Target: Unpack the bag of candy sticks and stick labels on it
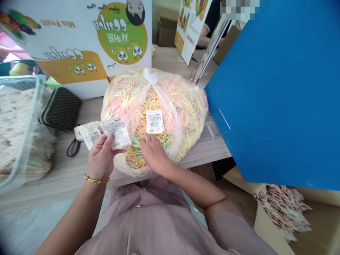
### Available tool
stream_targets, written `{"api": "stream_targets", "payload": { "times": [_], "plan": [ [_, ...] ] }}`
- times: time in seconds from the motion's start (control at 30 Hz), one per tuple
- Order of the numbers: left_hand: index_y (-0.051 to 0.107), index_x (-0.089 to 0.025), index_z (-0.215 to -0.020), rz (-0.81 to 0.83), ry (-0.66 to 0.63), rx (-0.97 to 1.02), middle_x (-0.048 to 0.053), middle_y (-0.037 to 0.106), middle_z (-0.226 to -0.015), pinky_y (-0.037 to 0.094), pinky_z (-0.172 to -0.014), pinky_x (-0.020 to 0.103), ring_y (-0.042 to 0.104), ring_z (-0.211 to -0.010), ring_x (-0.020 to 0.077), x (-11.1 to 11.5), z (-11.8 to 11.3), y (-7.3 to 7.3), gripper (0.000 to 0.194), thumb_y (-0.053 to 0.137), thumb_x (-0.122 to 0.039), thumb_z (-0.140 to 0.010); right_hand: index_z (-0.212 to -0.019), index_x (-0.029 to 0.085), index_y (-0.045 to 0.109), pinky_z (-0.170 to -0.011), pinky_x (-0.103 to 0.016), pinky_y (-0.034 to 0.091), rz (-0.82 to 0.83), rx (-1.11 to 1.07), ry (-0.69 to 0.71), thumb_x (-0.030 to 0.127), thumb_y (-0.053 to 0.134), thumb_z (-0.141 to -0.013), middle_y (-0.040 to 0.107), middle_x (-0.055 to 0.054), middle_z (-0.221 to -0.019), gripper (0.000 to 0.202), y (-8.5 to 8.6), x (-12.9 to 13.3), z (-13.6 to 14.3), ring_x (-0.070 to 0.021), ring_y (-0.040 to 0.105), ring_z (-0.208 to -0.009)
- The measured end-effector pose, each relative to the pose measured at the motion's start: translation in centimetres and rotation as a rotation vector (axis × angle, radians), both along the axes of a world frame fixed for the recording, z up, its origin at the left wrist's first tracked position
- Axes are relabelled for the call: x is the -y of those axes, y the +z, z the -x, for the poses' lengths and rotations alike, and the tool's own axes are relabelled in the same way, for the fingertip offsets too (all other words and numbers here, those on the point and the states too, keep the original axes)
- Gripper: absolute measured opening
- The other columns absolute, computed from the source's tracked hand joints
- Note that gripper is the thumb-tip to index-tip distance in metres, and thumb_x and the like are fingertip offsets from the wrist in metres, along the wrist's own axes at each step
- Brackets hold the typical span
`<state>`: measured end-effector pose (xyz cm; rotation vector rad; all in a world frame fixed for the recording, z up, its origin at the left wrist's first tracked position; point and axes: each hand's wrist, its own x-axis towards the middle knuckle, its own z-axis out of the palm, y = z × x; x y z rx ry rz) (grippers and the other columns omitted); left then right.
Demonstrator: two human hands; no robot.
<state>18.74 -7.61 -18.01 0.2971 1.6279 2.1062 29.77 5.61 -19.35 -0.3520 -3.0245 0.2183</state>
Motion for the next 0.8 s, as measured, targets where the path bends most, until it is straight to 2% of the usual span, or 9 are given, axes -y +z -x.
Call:
{"api": "stream_targets", "payload": {
  "times": [0.13,0.2,0.27,0.33,0.43,0.53,0.67,0.73,0.8],
  "plan": [
    [0.068,-0.023,-0.105,-0.017,-0.002,0.059,0.004,0.068,-0.119,0.066,-0.063,0.027,0.067,-0.102,0.0200,0.0,-0.3,0.3,0.034,0.075,-0.047,-0.081,-0.105,0.015,0.061,-0.096,-0.046,0.048,0.127,-0.078,-0.053,0.016,0.042,-0.100,0.059,-0.016,-0.113,0.019,0.6,-0.8,-0.6,-0.0295,0.054,-0.107],
    [0.066,-0.024,-0.107,-0.046,-0.023,0.097,0.004,0.068,-0.122,0.067,-0.072,0.032,0.067,-0.109,0.0216,0.0,-0.5,0.4,0.034,0.075,-0.045,-0.082,-0.110,0.016,0.059,-0.103,-0.047,0.045,0.198,-0.153,-0.040,0.018,0.042,-0.100,0.057,-0.018,-0.125,0.019,1.0,-1.0,-0.8,-0.0298,0.052,-0.117],
    [0.065,-0.024,-0.107,-0.080,-0.048,0.129,0.005,0.069,-0.123,0.067,-0.082,0.037,0.066,-0.116,0.0230,-0.1,-0.5,0.4,0.033,0.075,-0.042,-0.082,-0.111,0.017,0.056,-0.105,-0.047,0.043,0.295,-0.191,-0.047,0.019,0.043,-0.099,0.057,-0.018,-0.129,0.018,1.4,-1.4,-1.0,-0.0296,0.052,-0.121],
    [0.067,-0.023,-0.104,-0.104,-0.049,0.165,0.006,0.070,-0.121,0.065,-0.089,0.038,0.066,-0.119,0.0234,-0.1,-0.5,0.4,0.030,0.076,-0.040,-0.081,-0.108,0.019,0.054,-0.097,-0.045,0.046,0.483,-0.174,-0.088,0.026,0.042,-0.101,0.065,-0.014,-0.116,0.015,1.9,-2.0,-1.1,-0.0266,0.059,-0.109],
    [0.070,-0.021,-0.098,-0.125,-0.012,0.222,0.007,0.072,-0.121,0.063,-0.094,0.040,0.066,-0.119,0.0236,-0.2,-0.7,0.2,0.027,0.077,-0.040,-0.080,-0.107,0.021,0.049,-0.082,-0.036,0.050,0.924,-0.121,-0.119,0.037,0.038,-0.104,0.069,-0.004,-0.094,0.019,2.4,-2.8,-1.1,-0.0180,0.063,-0.079],
    [0.072,-0.019,-0.098,-0.131,0.002,0.242,0.009,0.073,-0.121,0.061,-0.100,0.045,0.067,-0.119,0.0252,-0.3,-1.1,-0.2,0.031,0.078,-0.042,-0.079,-0.098,0.021,0.051,-0.079,-0.031,0.050,1.238,-0.135,-0.104,0.036,0.042,-0.101,0.066,0.000,-0.085,0.017,2.2,-3.5,-0.9,-0.0139,0.062,-0.075],
    [0.074,-0.017,-0.097,-0.074,-0.080,0.237,0.010,0.075,-0.116,0.058,-0.105,0.046,0.069,-0.117,0.0251,-0.5,-1.7,-0.8,0.036,0.080,-0.046,-0.078,-0.092,0.023,0.046,-0.065,-0.027,0.048,1.441,-0.197,-0.151,0.045,0.051,-0.097,0.047,0.007,-0.068,0.023,1.4,-4.1,-0.6,-0.0109,0.051,-0.061],
    [0.075,-0.016,-0.095,-0.051,-0.103,0.237,0.009,0.076,-0.113,0.057,-0.105,0.046,0.069,-0.116,0.0246,-0.6,-1.9,-1.1,0.036,0.081,-0.047,-0.077,-0.090,0.024,0.043,-0.054,-0.024,0.042,1.461,-0.187,-0.145,0.055,0.057,-0.094,0.039,0.009,-0.065,0.033,1.2,-4.2,-0.5,-0.0087,0.041,-0.052],
    [0.075,-0.016,-0.094,-0.044,-0.110,0.246,0.009,0.076,-0.111,0.057,-0.105,0.046,0.069,-0.114,0.0247,-0.8,-2.0,-1.4,0.037,0.082,-0.047,-0.075,-0.089,0.024,0.044,-0.049,-0.023,0.039,1.429,-0.154,-0.127,0.060,0.057,-0.093,0.039,0.009,-0.064,0.039,1.0,-4.4,-0.4,-0.0077,0.037,-0.049]
  ]
}}
